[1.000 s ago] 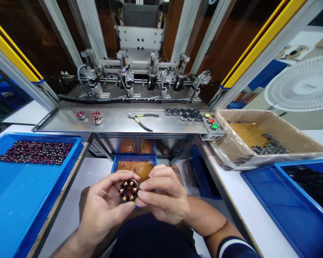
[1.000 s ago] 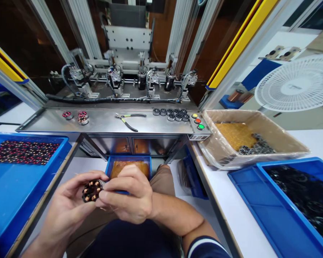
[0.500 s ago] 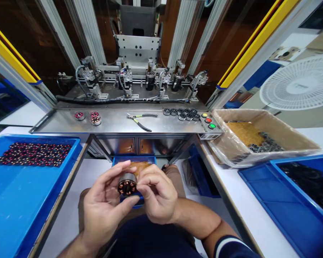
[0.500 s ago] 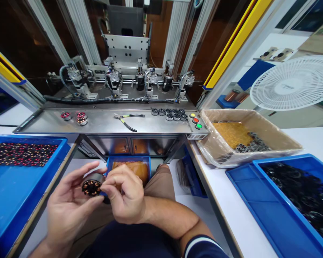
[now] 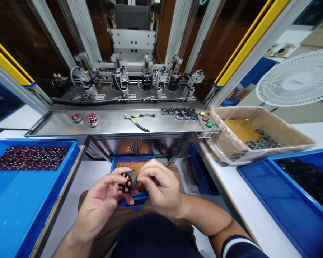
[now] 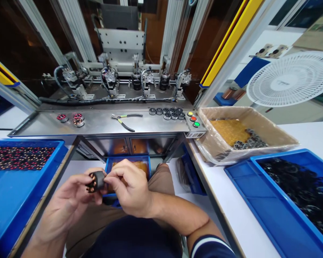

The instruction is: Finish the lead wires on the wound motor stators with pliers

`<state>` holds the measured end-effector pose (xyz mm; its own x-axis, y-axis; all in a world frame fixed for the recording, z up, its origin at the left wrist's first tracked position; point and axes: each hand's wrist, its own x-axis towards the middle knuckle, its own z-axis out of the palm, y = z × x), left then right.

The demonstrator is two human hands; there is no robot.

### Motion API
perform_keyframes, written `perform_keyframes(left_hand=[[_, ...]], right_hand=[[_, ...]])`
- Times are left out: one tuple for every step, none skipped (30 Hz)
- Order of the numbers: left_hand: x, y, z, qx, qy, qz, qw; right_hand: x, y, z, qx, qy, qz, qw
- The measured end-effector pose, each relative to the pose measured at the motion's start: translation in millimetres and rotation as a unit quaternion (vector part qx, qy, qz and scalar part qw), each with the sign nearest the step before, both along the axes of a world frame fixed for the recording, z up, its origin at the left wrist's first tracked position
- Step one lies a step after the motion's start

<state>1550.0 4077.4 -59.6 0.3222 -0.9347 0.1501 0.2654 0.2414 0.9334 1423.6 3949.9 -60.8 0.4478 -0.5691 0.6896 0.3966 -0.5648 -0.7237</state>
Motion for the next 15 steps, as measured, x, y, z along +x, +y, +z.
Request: perform_keyframes(left_hand=[[1,0,0.6,-0.013,-0.023,0.009,1.000],[1,0,1.0,-0.026,-0.041,0.020,0.999],[1,0,1.3,-0.040,-0.049,0.028,0.998],[0,-1,1.3,-0.052,-0.045,0.039,0.997],[-1,-1,1.2,-0.061,-0.031,0.052,0.996],[-2,-2,1.1,-0.062,-0.014,0.063,0.996],[-4,-3,1.1,-0.053,0.004,0.072,0.996],[-5,-4,1.3,-0.029,0.019,0.072,0.997],[-7,-5,1.8,0.005,0.032,0.052,0.998],[-8,-5,2.6,0.044,0.043,0.013,0.998],[-10,-5,3.7,0.078,0.054,-0.035,0.995],[-11,-5,5.0,0.105,0.066,-0.077,0.989],[-13,-5,6.3,0.119,0.077,-0.101,0.985],[-14,-5,7.4,0.120,0.086,-0.100,0.984],[-15,-5,8.3,0.113,0.093,-0.078,0.986]], right_hand=[[0,-1,0.9,0.011,0.004,0.008,1.000],[0,-3,1.8,0.017,0.008,0.019,1.000],[0,-4,2.7,0.019,0.010,0.030,0.999],[-1,-6,3.5,0.013,0.010,0.042,0.999],[-1,-7,4.2,-0.001,0.008,0.053,0.999],[-2,-9,4.8,-0.023,0.002,0.062,0.998],[-3,-11,5.2,-0.052,-0.005,0.066,0.996],[-4,-12,5.5,-0.084,-0.010,0.066,0.994],[-5,-14,5.8,-0.115,-0.012,0.061,0.991],[-6,-15,6.1,-0.141,-0.011,0.054,0.988],[-8,-16,6.3,-0.163,-0.010,0.047,0.985],[-9,-16,6.7,-0.178,-0.007,0.040,0.983],[-10,-16,7.0,-0.187,-0.005,0.034,0.982],[-11,-16,7.5,-0.189,-0.002,0.028,0.982],[-11,-16,7.9,-0.186,0.003,0.023,0.982]])
